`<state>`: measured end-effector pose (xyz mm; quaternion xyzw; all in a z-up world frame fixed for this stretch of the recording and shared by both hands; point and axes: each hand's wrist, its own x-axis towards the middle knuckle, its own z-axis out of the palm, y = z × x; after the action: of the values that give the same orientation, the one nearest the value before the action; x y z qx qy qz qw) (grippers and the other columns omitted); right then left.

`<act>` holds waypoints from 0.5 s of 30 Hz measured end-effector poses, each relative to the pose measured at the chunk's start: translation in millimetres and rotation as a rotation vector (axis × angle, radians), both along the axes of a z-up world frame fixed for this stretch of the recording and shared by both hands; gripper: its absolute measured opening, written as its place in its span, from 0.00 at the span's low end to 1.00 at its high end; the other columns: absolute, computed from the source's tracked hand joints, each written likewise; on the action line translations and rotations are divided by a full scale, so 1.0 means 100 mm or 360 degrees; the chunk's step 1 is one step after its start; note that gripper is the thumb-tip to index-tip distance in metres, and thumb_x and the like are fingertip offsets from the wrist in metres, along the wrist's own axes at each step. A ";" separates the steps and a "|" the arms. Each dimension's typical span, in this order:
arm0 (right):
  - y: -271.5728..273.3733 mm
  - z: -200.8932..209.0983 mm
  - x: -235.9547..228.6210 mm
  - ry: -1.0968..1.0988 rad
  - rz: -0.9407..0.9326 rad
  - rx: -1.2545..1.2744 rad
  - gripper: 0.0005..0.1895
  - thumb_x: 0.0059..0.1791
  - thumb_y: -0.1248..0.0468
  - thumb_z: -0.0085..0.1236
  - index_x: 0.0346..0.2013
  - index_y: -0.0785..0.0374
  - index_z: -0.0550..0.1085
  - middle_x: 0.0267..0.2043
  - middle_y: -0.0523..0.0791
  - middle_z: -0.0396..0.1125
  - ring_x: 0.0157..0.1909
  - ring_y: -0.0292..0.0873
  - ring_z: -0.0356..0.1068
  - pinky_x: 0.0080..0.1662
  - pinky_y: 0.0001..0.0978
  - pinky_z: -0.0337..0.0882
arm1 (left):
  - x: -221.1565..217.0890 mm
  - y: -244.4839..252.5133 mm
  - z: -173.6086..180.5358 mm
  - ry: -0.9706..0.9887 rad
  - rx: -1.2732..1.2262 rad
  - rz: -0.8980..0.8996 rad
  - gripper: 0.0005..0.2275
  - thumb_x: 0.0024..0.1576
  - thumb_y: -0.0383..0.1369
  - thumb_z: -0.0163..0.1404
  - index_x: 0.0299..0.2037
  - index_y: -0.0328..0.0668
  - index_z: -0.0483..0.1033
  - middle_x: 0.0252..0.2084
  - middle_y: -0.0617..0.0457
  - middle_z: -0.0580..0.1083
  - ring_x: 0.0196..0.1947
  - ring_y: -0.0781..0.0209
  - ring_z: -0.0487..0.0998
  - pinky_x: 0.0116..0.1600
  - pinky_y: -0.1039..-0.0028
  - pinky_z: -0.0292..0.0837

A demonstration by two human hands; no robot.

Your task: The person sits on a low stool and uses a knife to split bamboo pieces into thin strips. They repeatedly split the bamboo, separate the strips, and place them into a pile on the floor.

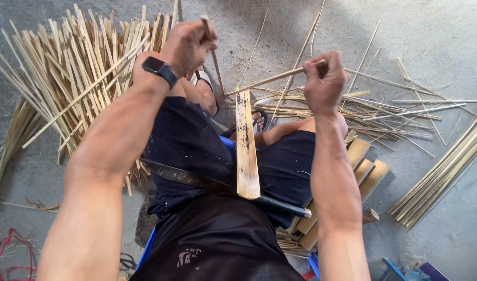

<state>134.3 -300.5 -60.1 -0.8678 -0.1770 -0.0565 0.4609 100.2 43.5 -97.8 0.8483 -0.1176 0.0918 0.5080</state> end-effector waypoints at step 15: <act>0.40 0.20 -0.39 0.0217 0.0331 0.0069 0.12 0.52 0.67 0.69 0.45 0.62 0.73 0.41 0.45 0.76 0.42 0.39 0.80 0.44 0.29 0.78 | -0.29 -0.85 0.16 -0.0171 0.0050 -0.0269 0.13 0.56 0.26 0.58 0.51 0.35 0.77 0.41 0.40 0.78 0.38 0.44 0.81 0.41 0.61 0.78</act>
<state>95.3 -260.2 -40.1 -0.8365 -0.2331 0.0469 0.4937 71.3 -41.2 -81.7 0.8370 -0.2171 0.0922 0.4937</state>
